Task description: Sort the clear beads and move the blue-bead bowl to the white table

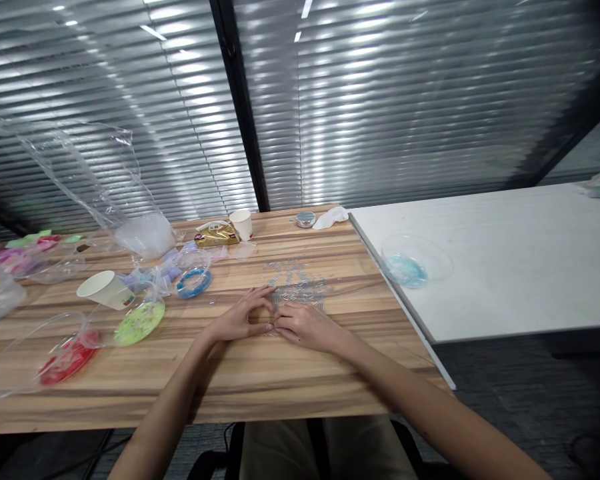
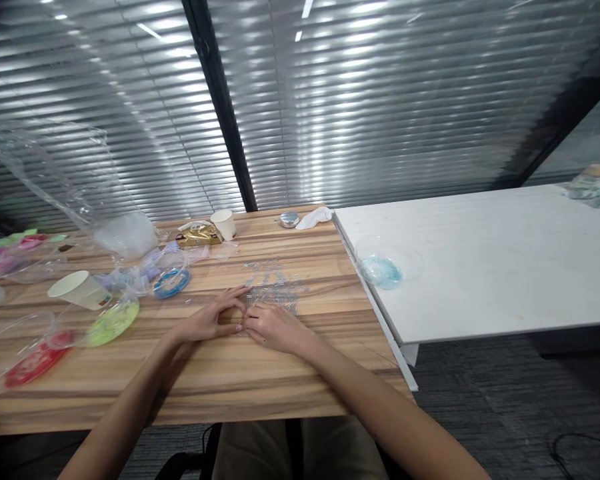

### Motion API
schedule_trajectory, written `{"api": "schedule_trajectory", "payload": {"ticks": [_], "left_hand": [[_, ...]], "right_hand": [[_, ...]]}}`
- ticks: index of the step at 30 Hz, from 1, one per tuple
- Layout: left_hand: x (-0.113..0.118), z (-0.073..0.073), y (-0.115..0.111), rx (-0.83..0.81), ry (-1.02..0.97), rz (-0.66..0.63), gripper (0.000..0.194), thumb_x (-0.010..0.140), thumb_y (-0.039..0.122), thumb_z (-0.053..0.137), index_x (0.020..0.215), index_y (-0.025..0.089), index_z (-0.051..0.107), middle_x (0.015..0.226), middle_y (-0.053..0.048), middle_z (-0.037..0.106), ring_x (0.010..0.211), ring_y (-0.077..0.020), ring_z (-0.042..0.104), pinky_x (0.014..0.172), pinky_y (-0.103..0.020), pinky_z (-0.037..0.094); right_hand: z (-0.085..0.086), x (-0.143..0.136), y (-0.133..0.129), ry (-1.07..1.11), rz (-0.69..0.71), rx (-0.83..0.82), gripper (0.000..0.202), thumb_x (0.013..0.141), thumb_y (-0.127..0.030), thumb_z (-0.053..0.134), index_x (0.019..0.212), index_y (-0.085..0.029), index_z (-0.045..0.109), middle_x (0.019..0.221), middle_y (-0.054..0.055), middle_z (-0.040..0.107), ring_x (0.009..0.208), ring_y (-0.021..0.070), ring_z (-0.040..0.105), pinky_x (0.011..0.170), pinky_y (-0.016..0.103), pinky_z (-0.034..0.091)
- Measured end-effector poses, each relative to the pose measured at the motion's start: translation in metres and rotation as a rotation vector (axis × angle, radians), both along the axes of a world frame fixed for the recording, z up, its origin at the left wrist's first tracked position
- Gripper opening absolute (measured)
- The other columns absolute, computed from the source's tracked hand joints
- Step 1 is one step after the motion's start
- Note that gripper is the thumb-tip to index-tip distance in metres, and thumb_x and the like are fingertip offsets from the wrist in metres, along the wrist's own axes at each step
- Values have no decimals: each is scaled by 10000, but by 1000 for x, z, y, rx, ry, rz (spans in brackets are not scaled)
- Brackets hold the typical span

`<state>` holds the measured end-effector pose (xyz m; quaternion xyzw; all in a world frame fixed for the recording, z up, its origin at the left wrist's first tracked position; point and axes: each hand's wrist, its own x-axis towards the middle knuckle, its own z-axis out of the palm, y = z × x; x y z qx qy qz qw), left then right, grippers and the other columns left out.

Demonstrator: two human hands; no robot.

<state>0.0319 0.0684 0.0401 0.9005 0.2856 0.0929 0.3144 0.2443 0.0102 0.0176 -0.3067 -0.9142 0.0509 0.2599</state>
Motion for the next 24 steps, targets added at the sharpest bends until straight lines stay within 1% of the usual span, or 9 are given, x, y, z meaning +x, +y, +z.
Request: {"api": "schedule_trajectory", "payload": {"ticks": [7,12,17,24], "left_hand": [[0,1,0,-4,-7,-5,228,827,383,626,985,221,597,1493,-57,294,1389,-256,214,1151,-430,106],[0,1,0,-1,-14,-2,224,821,377,632,980,223,595,1488,-57,306,1388,-252,217,1149,-422,126],[-1,0,1,3,4,-11,241,828,377,625,1006,219,586,1496,-56,288,1391,-244,210,1147,-414,153],[0,1,0,7,-5,-4,253,826,403,627,995,217,594,1491,-52,299,1385,-255,224,1147,-416,157]], "right_hand": [[-1,-1,1,11,5,8,114,888,-140,532,887,-134,645,891,67,636,835,165,582,764,280,468],[0,-1,0,2,-1,17,107,883,-143,540,877,-137,647,886,66,640,827,170,583,758,281,471],[-1,-1,0,-5,-3,21,120,893,-147,528,888,-140,648,894,58,640,836,171,586,761,282,474],[-1,0,0,-31,-1,15,144,909,-164,509,891,-134,648,907,63,642,864,178,582,789,295,473]]}}
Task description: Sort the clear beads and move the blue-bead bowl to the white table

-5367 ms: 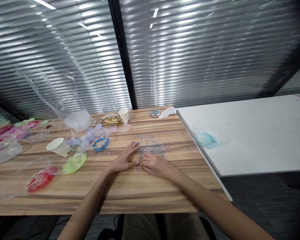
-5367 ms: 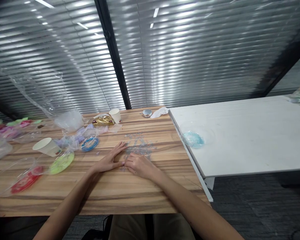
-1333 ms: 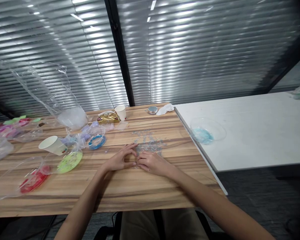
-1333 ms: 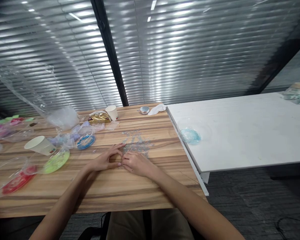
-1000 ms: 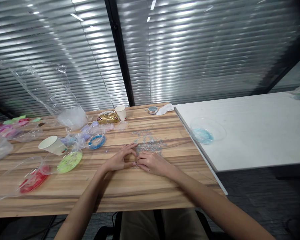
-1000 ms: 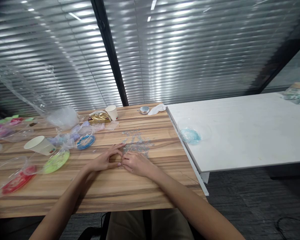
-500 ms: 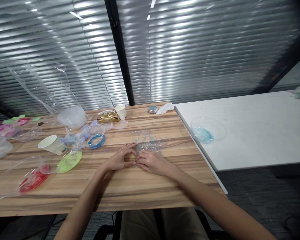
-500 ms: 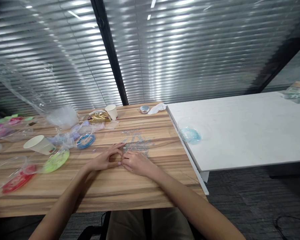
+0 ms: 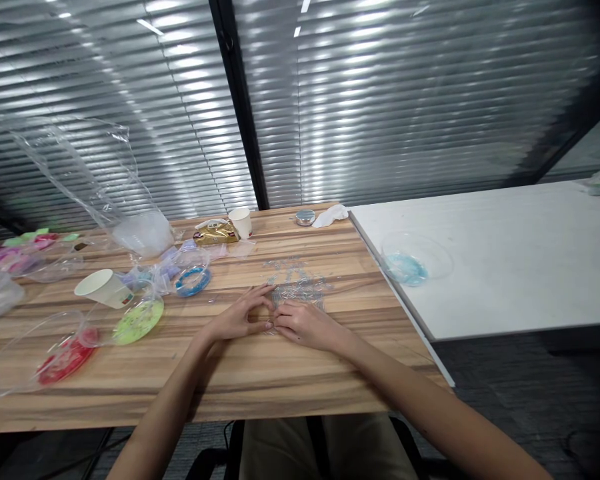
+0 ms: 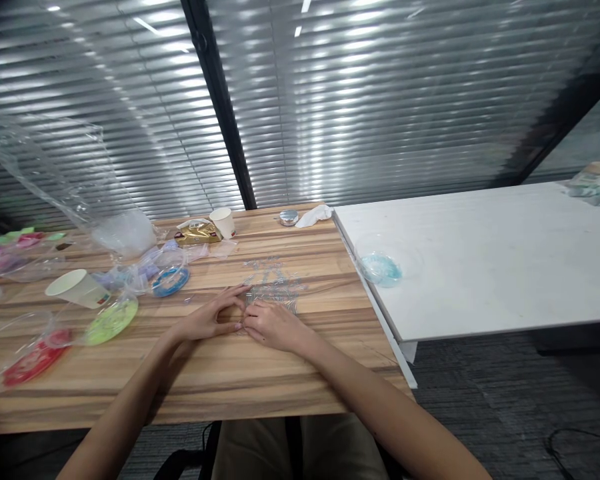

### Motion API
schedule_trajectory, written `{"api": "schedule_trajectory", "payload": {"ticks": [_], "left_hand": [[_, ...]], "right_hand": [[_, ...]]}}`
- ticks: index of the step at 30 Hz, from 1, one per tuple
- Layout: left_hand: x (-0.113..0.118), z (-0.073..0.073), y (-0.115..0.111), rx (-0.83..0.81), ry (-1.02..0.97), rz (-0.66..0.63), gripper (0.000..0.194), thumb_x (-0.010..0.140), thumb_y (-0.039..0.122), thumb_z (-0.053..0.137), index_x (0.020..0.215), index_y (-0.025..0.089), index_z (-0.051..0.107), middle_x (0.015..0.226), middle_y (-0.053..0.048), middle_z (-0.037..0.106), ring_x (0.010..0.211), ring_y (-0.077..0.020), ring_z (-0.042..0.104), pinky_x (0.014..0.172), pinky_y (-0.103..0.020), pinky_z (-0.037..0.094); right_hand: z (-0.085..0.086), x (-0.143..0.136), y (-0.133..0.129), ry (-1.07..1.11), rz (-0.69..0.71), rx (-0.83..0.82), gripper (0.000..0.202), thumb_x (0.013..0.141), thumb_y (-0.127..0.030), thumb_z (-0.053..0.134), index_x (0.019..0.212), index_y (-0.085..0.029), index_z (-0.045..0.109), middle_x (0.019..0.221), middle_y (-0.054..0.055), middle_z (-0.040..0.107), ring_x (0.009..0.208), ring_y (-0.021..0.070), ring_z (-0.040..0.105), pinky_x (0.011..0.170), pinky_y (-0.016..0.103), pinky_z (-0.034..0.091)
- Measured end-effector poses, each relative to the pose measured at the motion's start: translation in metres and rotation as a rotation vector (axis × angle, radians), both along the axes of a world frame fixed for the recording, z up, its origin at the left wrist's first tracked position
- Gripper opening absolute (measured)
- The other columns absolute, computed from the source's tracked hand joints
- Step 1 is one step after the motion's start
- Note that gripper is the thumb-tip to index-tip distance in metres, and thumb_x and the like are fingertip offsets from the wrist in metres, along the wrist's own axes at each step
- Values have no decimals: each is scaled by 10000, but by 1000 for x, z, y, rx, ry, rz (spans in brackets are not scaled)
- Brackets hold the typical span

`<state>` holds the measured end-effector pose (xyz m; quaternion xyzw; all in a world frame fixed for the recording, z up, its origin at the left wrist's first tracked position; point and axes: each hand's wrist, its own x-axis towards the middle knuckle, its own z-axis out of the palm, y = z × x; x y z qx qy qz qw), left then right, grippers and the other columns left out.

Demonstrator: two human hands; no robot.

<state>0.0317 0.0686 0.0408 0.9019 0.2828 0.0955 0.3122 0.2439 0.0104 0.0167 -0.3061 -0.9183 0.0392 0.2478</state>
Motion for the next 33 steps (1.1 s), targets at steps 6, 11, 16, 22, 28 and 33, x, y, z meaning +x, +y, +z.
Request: {"api": "schedule_trajectory", "payload": {"ticks": [6,11,16,22,28,33], "left_hand": [[1,1,-1,7,22,9,258,828,390,628,1007,206,602,1489,-72,300,1385,-261,222,1141,-421,172],[2,3,-1,12,15,2,256,830,367,628,1030,211,592,1487,-62,306,1384,-252,227,1135,-413,194],[2,3,-2,9,17,12,246,831,357,627,1027,212,593,1489,-63,303,1384,-250,228,1135,-417,197],[1,2,-2,11,9,8,251,831,351,630,1038,216,588,1489,-59,305,1387,-251,222,1135,-419,194],[1,2,-1,10,8,1,242,834,349,628,1028,210,587,1487,-63,307,1388,-248,220,1138,-424,192],[1,0,-1,23,10,-6,250,837,349,621,1038,209,573,1485,-67,308,1390,-244,212,1135,-432,193]], "right_hand": [[3,0,0,11,-4,5,147,908,-162,507,884,-133,650,893,69,646,833,173,586,763,287,474],[6,0,-1,6,-3,12,129,894,-147,526,873,-123,651,888,71,644,831,173,584,759,287,471],[5,1,-1,19,4,37,111,884,-134,534,868,-122,644,897,67,639,838,174,581,762,282,467],[1,1,-1,9,-5,34,124,894,-146,523,862,-133,642,881,63,632,831,167,575,746,281,465],[1,1,-1,-9,-11,26,117,891,-148,530,882,-132,645,890,60,635,839,173,577,751,283,468],[2,1,-1,-4,-6,35,134,900,-154,515,883,-134,647,894,61,637,842,172,577,757,285,466]]}}
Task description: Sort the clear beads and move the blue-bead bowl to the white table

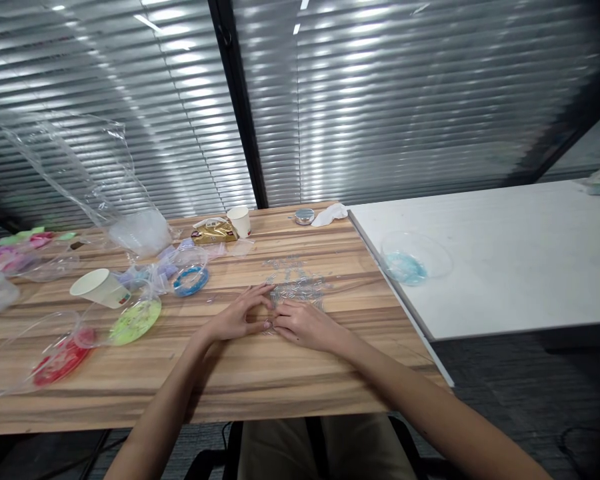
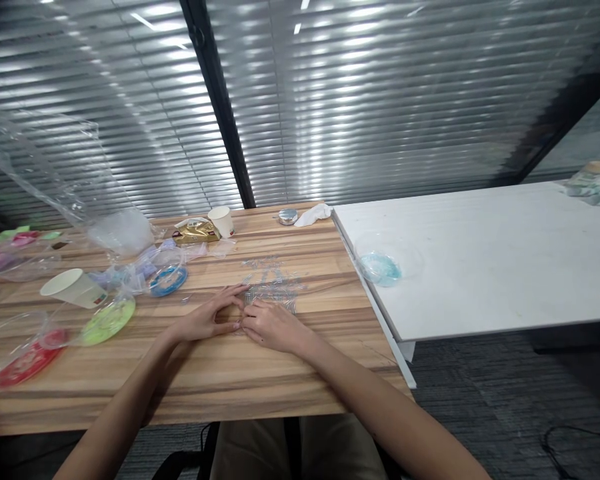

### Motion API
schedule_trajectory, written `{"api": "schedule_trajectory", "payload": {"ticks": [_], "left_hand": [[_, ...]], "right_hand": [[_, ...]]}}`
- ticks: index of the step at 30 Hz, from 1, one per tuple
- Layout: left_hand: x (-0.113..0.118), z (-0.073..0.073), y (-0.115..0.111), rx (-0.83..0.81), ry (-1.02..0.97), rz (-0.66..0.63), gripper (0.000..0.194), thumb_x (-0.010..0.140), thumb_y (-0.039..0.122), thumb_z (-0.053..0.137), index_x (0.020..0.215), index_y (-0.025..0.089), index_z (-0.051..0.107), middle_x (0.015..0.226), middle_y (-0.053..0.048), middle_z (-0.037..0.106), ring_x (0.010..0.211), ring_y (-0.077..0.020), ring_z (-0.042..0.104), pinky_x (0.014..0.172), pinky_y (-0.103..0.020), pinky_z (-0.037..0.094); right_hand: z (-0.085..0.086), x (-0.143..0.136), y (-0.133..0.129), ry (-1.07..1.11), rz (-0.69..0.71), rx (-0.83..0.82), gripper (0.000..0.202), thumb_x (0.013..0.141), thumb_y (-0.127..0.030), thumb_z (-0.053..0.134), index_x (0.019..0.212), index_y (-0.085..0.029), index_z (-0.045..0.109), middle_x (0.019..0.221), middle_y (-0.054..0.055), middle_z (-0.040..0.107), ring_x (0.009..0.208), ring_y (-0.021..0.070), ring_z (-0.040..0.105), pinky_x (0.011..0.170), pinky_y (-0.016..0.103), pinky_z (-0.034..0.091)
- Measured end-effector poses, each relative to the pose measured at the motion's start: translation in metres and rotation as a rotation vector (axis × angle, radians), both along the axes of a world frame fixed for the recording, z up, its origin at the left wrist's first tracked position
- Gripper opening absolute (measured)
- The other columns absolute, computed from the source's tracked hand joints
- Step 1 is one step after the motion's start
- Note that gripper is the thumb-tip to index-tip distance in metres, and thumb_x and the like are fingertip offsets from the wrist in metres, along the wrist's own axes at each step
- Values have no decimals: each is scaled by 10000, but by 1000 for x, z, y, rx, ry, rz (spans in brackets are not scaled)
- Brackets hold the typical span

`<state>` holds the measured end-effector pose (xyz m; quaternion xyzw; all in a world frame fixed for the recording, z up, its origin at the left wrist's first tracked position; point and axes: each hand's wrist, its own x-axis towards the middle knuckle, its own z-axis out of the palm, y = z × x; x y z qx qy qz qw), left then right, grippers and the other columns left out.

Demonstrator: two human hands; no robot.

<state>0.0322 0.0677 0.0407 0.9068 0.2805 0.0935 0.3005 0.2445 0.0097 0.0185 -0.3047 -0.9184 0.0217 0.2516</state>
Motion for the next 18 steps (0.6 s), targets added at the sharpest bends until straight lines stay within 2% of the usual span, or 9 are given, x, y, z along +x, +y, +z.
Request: {"api": "schedule_trajectory", "payload": {"ticks": [18], "left_hand": [[0,0,1,-9,3,4,256,843,379,612,1038,216,583,1486,-62,310,1394,-245,205,1146,-433,153]], "right_hand": [[0,0,-1,-18,-17,-23,134,908,-173,506,905,-141,636,906,62,631,856,172,574,769,280,450]]}}
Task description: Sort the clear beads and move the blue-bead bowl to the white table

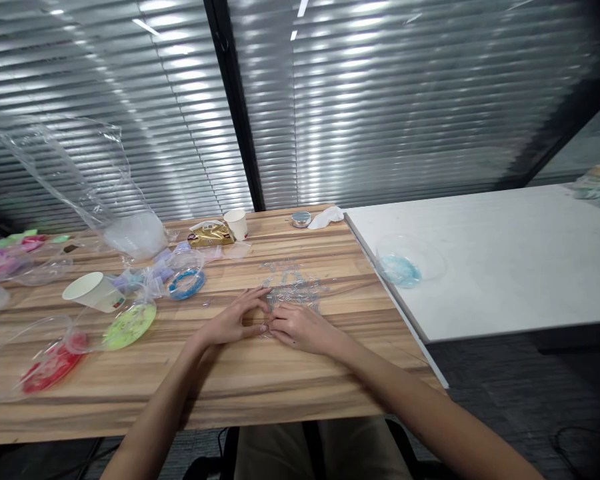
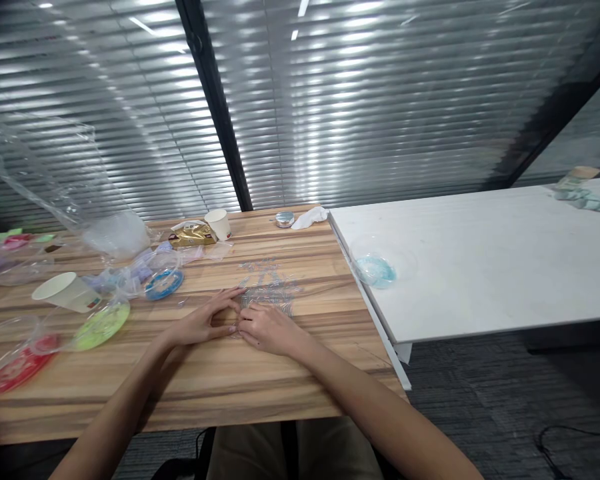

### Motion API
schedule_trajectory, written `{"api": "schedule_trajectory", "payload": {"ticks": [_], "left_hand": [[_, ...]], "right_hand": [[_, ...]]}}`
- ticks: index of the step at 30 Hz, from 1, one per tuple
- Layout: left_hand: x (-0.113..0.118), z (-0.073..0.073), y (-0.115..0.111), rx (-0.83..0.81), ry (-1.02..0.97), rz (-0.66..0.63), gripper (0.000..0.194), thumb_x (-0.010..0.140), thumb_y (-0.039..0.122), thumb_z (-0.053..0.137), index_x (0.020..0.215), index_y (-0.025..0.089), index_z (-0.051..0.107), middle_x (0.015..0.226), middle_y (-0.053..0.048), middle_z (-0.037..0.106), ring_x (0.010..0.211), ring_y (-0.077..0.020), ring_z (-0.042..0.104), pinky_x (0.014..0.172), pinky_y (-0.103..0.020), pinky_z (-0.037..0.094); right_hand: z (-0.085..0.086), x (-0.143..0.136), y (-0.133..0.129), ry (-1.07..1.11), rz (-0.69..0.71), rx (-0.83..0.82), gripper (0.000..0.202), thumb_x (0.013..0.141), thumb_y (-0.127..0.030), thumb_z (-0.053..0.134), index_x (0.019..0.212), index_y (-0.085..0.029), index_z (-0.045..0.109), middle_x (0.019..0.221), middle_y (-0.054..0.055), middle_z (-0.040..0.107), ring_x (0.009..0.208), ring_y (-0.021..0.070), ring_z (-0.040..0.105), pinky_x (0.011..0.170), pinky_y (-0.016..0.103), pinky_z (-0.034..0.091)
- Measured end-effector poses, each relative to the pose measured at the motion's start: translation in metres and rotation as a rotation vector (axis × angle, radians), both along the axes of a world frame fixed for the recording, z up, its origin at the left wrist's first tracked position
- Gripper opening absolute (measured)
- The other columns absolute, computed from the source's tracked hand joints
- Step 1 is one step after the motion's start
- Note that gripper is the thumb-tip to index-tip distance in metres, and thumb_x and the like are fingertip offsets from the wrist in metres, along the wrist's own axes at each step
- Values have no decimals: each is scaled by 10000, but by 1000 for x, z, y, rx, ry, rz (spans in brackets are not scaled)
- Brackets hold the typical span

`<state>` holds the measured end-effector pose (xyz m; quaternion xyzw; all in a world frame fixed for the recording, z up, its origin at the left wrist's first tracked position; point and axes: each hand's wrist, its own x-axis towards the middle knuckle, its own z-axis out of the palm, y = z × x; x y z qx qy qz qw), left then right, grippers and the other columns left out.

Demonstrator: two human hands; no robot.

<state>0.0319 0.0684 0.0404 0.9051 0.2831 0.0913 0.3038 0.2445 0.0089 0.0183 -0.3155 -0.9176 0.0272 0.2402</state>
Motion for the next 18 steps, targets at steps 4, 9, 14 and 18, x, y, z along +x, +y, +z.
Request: {"api": "schedule_trajectory", "payload": {"ticks": [4,9,14,18], "left_hand": [[0,0,0,7,4,-5,249,846,370,609,1038,215,579,1484,-72,312,1391,-246,212,1145,-436,149],[0,0,1,21,0,-14,253,850,361,610,1049,212,568,1484,-81,308,1392,-247,207,1143,-446,149],[-1,0,0,23,-2,-18,249,850,355,610,1048,210,568,1485,-82,307,1392,-246,211,1141,-446,160],[0,2,-1,16,-3,-3,257,847,367,611,1044,206,576,1484,-83,310,1392,-249,213,1141,-434,172]], "right_hand": [[2,0,-1,-2,6,-7,122,906,-166,511,899,-143,631,898,62,627,858,168,572,761,276,449],[2,0,-1,-9,-8,11,124,904,-162,505,876,-143,625,881,54,619,828,166,575,742,272,455],[-1,0,0,-9,-2,32,124,903,-167,502,858,-152,617,865,49,611,825,165,569,742,277,455],[-1,0,0,-1,-6,42,141,913,-177,487,858,-150,614,869,49,611,816,162,566,729,274,454]]}}
